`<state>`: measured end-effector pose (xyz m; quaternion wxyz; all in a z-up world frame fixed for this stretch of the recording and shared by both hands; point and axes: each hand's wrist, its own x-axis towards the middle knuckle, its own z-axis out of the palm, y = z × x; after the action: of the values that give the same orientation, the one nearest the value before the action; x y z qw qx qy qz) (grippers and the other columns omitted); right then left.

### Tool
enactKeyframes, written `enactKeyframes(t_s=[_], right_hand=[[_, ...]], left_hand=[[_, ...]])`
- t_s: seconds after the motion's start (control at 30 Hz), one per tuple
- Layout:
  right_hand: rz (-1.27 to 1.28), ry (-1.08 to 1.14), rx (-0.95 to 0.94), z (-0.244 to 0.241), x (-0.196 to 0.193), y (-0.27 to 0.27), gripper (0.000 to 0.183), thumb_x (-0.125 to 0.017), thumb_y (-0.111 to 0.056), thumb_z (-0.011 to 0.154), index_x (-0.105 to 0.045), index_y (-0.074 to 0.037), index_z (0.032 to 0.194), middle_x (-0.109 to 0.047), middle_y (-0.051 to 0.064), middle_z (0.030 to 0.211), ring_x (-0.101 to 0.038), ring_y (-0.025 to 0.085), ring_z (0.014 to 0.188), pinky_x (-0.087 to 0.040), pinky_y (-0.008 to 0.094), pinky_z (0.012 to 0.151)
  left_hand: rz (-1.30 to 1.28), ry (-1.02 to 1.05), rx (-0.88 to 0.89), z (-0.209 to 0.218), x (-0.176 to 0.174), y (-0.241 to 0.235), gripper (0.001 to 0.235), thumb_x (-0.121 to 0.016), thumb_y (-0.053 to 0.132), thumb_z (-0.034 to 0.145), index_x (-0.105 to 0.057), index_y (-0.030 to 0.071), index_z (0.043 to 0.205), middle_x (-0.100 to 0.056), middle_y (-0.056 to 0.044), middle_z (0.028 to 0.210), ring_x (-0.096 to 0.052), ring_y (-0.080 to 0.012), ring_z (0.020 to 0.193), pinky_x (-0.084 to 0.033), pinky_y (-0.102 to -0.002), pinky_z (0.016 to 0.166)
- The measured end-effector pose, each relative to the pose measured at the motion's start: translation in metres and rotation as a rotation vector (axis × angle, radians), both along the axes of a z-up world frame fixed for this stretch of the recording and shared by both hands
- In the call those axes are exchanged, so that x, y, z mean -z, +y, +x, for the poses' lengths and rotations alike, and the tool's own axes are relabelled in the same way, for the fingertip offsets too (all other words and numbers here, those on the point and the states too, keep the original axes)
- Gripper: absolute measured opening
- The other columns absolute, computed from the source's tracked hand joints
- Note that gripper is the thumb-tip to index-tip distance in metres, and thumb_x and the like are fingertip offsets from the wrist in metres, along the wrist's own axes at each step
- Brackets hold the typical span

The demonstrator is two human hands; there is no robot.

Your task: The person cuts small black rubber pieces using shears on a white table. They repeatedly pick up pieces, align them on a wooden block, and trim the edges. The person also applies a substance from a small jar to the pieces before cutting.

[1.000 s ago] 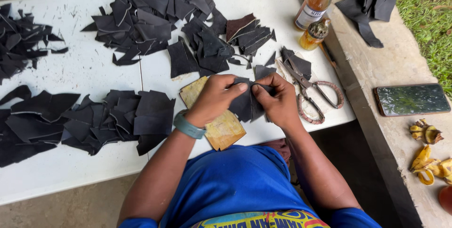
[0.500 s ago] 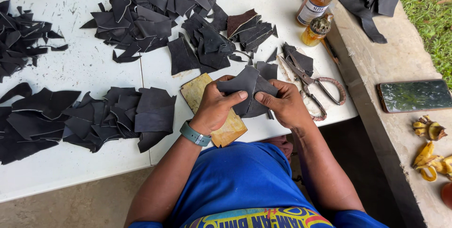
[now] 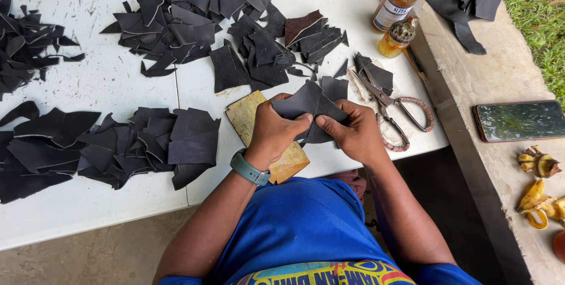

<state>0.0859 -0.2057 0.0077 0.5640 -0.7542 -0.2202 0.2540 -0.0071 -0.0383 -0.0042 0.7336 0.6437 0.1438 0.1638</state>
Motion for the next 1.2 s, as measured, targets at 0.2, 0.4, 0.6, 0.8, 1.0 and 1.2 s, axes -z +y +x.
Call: enactKeyframes(t_s=[0.2, 0.4, 0.6, 0.8, 1.0, 1.2], right_hand=[[-0.193, -0.407, 0.094, -0.019, 0.006, 0.012, 0.026, -0.079, -0.016, 0.092, -0.065, 0.004, 0.085, -0.064, 0.004, 0.065, -0.052, 0.008, 0.058, -0.046, 0.027, 0.054], [0.311, 0.185, -0.208, 0.006, 0.004, 0.007, 0.036, -0.078, -0.018, 0.087, -0.067, -0.004, 0.119, -0.074, 0.002, 0.096, -0.066, 0.006, 0.082, -0.059, 0.024, 0.073], [0.356, 0.29, -0.17, 0.01, 0.009, 0.005, 0.038, -0.079, -0.016, 0.088, -0.069, 0.002, 0.12, -0.076, 0.009, 0.1, -0.072, 0.015, 0.085, -0.063, 0.03, 0.075], [0.325, 0.353, -0.149, 0.008, 0.017, 0.007, 0.033, -0.079, -0.013, 0.086, -0.071, 0.003, 0.114, -0.077, 0.011, 0.098, -0.073, 0.017, 0.08, -0.063, 0.032, 0.072], [0.529, 0.632, -0.29, 0.013, 0.021, 0.001, 0.032, -0.079, -0.005, 0.086, -0.069, 0.005, 0.115, -0.077, 0.014, 0.103, -0.074, 0.017, 0.088, -0.061, 0.031, 0.08], [0.412, 0.493, -0.257, 0.014, 0.021, 0.002, 0.031, -0.081, -0.006, 0.085, -0.072, 0.004, 0.112, -0.078, 0.012, 0.1, -0.071, 0.014, 0.083, -0.057, 0.029, 0.072]], left_hand=[[0.151, 0.082, -0.141, 0.0, 0.007, -0.007, 0.011, -0.076, 0.0, 0.084, -0.068, -0.007, 0.085, -0.069, -0.008, 0.076, -0.06, -0.008, 0.066, -0.051, -0.026, 0.056], [-0.167, -0.172, -0.114, -0.01, -0.009, 0.013, 0.028, -0.073, 0.003, 0.09, -0.066, -0.004, 0.116, -0.071, -0.009, 0.106, -0.069, -0.0099, 0.09, -0.059, -0.025, 0.081], [-0.35, -0.075, 0.156, -0.019, -0.005, 0.022, 0.03, -0.071, 0.005, 0.089, -0.062, -0.004, 0.116, -0.072, -0.011, 0.106, -0.073, -0.0165, 0.093, -0.063, -0.033, 0.082], [-0.221, -0.063, 0.257, -0.018, 0.006, 0.03, 0.027, -0.073, 0.003, 0.092, -0.066, -0.01, 0.114, -0.074, -0.015, 0.105, -0.075, -0.0195, 0.092, -0.064, -0.034, 0.087], [-0.347, -0.108, 0.398, -0.021, 0.0, 0.031, 0.03, -0.074, 0.001, 0.092, -0.065, -0.006, 0.12, -0.073, -0.013, 0.11, -0.073, -0.0182, 0.095, -0.063, -0.035, 0.082], [-0.307, -0.084, 0.352, -0.024, -0.009, 0.029, 0.034, -0.076, 0.002, 0.087, -0.066, -0.002, 0.12, -0.073, -0.011, 0.109, -0.073, -0.0161, 0.095, -0.064, -0.034, 0.081]])
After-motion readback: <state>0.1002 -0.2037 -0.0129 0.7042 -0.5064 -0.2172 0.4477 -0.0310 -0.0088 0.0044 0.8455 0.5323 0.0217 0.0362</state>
